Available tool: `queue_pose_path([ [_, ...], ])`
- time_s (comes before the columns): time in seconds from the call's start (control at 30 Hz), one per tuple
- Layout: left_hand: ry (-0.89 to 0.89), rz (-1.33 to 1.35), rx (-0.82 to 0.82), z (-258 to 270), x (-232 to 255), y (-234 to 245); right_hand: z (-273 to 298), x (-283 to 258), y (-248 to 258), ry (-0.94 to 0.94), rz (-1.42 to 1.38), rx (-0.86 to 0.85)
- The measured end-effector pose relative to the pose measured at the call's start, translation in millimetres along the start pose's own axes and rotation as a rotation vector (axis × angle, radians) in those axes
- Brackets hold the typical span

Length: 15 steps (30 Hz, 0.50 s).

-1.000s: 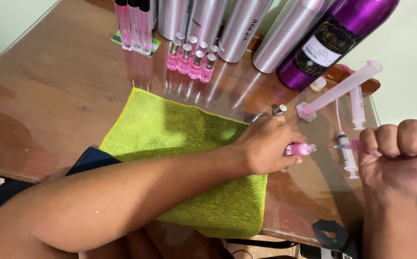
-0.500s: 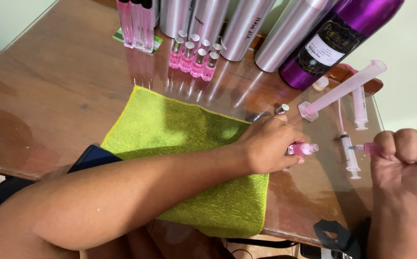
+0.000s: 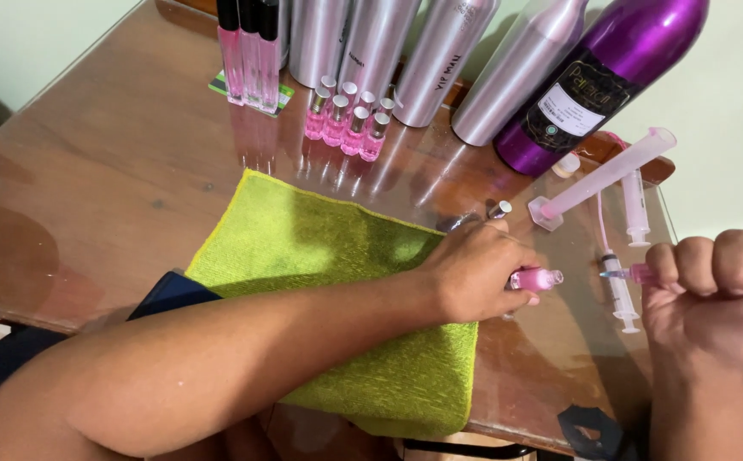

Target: Filling small perfume sample vials from larger bottles using syringes.

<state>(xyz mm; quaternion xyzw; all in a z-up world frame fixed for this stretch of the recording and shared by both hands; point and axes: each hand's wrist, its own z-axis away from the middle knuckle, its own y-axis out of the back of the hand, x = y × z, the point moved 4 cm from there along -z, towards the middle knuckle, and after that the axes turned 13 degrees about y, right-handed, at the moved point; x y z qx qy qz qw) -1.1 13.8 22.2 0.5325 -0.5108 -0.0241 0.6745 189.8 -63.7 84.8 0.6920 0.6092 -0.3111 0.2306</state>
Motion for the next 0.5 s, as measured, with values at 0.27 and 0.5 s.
queue_pose_path([
  [0.27, -0.028, 0.008, 0.08, -5.5, -4.9, -8.3, 4.0, 1.7, 11.8, -0.033, -0.073, 0.111],
  [0.5, 0.009, 0.012, 0.048, -2.2, -1.8, -4.3, 6.5, -5.4, 14.1, 0.039, -1.082, 0.368],
])
